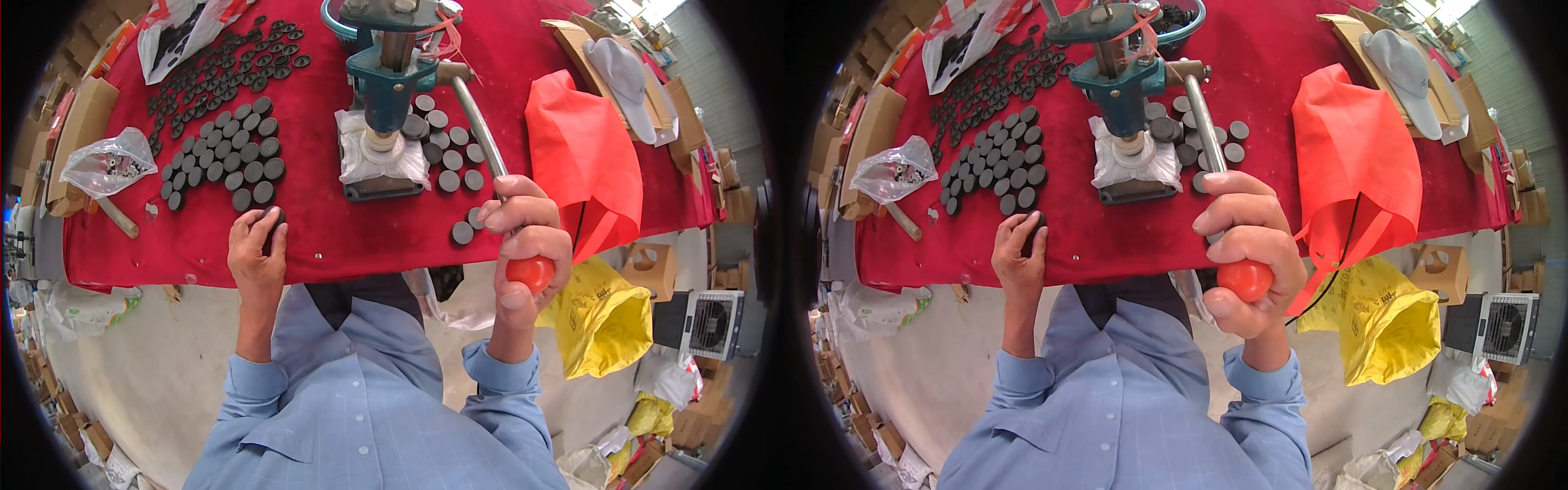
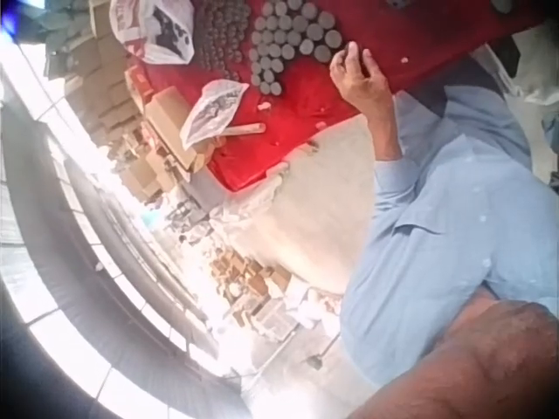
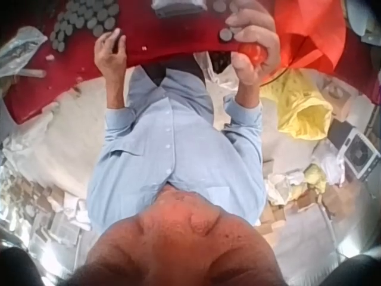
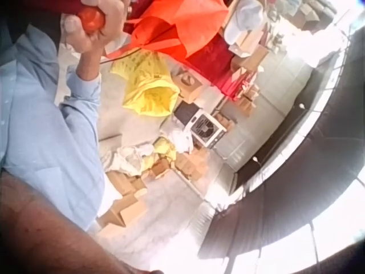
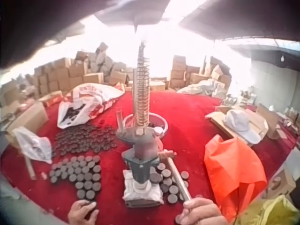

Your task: The person places round black discs one by one into a manual press machine, pulls the lever to press them, and sets the finished discs aside on the table.

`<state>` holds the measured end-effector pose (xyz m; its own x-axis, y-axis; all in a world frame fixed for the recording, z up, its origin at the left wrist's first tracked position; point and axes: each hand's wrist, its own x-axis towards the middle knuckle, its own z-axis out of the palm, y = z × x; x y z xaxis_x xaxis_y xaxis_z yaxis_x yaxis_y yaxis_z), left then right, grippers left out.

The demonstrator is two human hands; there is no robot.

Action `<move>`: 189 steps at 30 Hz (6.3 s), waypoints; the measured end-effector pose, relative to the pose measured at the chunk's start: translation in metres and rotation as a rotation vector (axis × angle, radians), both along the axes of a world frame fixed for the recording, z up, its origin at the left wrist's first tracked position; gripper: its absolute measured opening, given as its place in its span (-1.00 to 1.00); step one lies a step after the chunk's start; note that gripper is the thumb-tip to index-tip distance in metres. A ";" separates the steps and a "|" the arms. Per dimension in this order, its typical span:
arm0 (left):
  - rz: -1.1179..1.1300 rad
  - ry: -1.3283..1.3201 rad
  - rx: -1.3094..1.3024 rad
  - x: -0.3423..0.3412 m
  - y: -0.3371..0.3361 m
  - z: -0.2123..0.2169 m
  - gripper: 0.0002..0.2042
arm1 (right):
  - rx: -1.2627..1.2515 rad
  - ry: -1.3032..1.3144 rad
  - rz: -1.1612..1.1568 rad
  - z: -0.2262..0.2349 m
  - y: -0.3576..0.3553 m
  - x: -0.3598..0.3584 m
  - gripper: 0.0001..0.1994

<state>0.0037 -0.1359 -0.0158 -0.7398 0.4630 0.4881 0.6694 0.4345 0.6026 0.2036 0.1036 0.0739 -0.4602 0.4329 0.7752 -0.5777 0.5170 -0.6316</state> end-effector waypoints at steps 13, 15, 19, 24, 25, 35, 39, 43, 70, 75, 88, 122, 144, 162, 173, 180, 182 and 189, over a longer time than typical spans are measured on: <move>-0.283 -0.123 0.222 -0.012 0.129 0.021 -0.55 | 0.015 -0.221 -0.031 0.129 0.036 -0.042 -0.61; -0.318 -0.117 0.222 -0.012 0.142 0.020 -0.53 | 0.004 -0.277 -0.044 0.134 0.039 -0.043 -0.64; -0.310 -0.107 0.228 -0.008 0.155 0.020 -0.47 | -0.045 -0.242 -0.050 0.131 0.039 -0.043 -0.66; -0.297 -0.137 0.242 -0.008 0.150 0.020 -0.46 | -0.031 -0.117 -0.025 0.105 0.028 -0.037 -0.53; -0.296 -0.113 0.216 -0.008 0.148 0.022 -0.47 | -0.030 -0.119 -0.019 0.094 0.026 -0.035 -0.53; 0.110 0.204 -0.063 -0.024 0.030 0.022 -0.73 | -0.045 0.146 -0.010 -0.013 -0.008 -0.013 -0.60; 0.130 0.089 -0.087 -0.033 -0.001 0.008 -0.69 | -0.012 0.134 -0.005 -0.004 -0.005 -0.015 -0.59; 0.085 -0.013 -0.032 -0.027 -0.004 0.005 -0.67 | -0.014 0.067 -0.004 0.023 -0.001 -0.012 -0.61; -0.279 -0.117 0.216 -0.005 0.150 0.020 -0.40 | -0.097 -0.086 0.126 0.122 0.042 -0.056 -0.71; -0.257 -0.143 0.237 -0.009 0.154 0.015 -0.39 | -0.115 -0.106 0.066 0.114 0.036 -0.050 -0.70; -0.011 0.222 -0.090 -0.009 0.038 0.016 -0.75 | -0.046 0.108 -0.014 -0.005 -0.007 -0.010 -0.62; -0.236 -0.061 0.169 -0.011 0.121 0.035 -0.53 | -0.007 0.114 0.077 0.044 0.012 -0.026 -0.68; -0.198 -0.332 0.199 -0.021 0.053 0.043 -0.67 | -0.114 0.070 0.114 0.080 0.021 -0.036 -0.68; -0.238 0.000 0.061 -0.001 0.162 0.000 -0.18 | -0.063 -0.055 0.092 0.103 0.039 -0.049 -0.51; -0.231 -0.037 0.121 -0.012 0.122 0.016 -0.35 | 0.016 0.155 0.157 0.046 0.021 -0.032 -0.65; 0.020 0.246 -0.335 -0.043 0.050 0.009 -0.55 | -0.054 0.117 0.048 -0.015 0.000 -0.012 -0.62; -0.024 0.225 -0.333 -0.048 0.040 0.005 -0.60 | -0.022 0.126 0.047 -0.013 0.002 -0.013 -0.62; -0.111 0.132 -0.134 -0.055 0.037 0.007 -0.65 | 0.036 0.021 0.017 0.033 0.011 -0.011 -0.64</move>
